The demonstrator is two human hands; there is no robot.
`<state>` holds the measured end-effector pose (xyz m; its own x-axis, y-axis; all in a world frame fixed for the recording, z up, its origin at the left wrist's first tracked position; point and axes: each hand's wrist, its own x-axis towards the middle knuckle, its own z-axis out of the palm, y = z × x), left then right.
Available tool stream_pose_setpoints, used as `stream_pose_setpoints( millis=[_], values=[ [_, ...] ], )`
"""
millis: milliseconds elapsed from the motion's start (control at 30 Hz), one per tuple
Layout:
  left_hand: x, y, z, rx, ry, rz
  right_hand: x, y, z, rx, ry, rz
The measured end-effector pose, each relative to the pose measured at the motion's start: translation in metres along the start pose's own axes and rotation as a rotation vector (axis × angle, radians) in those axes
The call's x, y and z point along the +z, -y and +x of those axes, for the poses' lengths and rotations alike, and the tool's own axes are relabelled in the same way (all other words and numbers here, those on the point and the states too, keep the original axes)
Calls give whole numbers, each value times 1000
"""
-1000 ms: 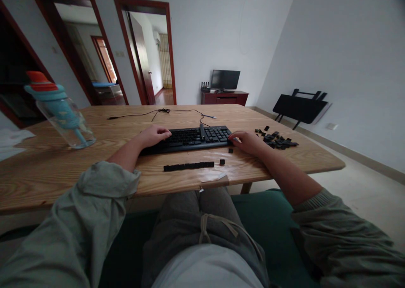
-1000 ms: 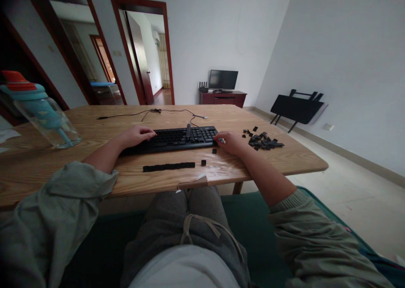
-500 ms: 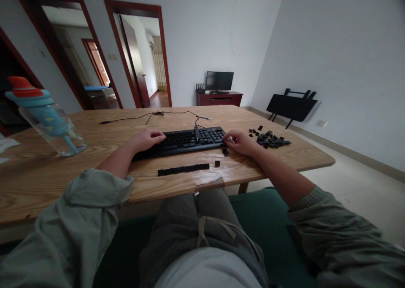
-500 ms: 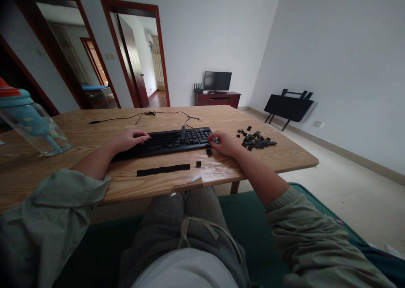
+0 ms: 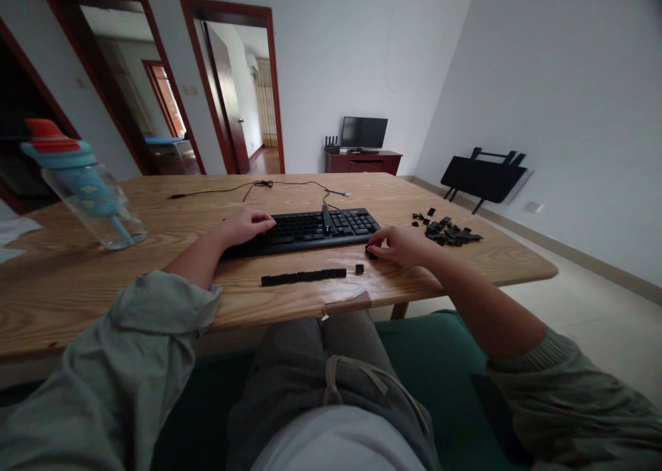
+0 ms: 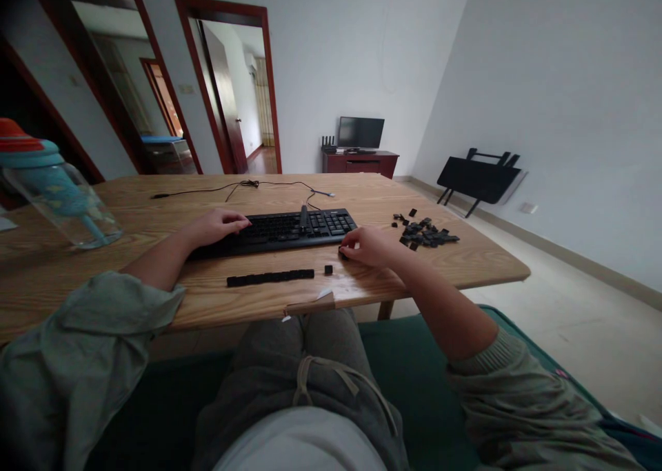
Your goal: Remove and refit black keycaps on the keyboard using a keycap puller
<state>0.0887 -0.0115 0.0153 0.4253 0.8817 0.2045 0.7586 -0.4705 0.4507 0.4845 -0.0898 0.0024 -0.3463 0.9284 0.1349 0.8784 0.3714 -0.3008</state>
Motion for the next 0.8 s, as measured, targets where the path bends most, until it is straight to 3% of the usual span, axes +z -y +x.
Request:
stream_pose_setpoints(
  millis=[167, 233, 400, 633, 700, 800],
  values=[
    [0, 2, 1, 0, -7, 11, -2, 8, 7, -16, 30, 26],
    [1, 3, 1, 5, -12, 13, -4, 9, 7, -32, -19, 98],
    [1, 1, 0, -2, -14, 3, -8, 4, 1, -140, -266, 607],
    [1, 3, 1, -17, -10, -3, 8, 21, -24, -27, -400, 1466],
    [1, 4, 2, -20, -5, -8, 16, 34, -31, -65, -397, 1574],
    [1, 4, 2, -16, -5, -9, 26, 52, -38, -145, -414, 1567]
  ],
)
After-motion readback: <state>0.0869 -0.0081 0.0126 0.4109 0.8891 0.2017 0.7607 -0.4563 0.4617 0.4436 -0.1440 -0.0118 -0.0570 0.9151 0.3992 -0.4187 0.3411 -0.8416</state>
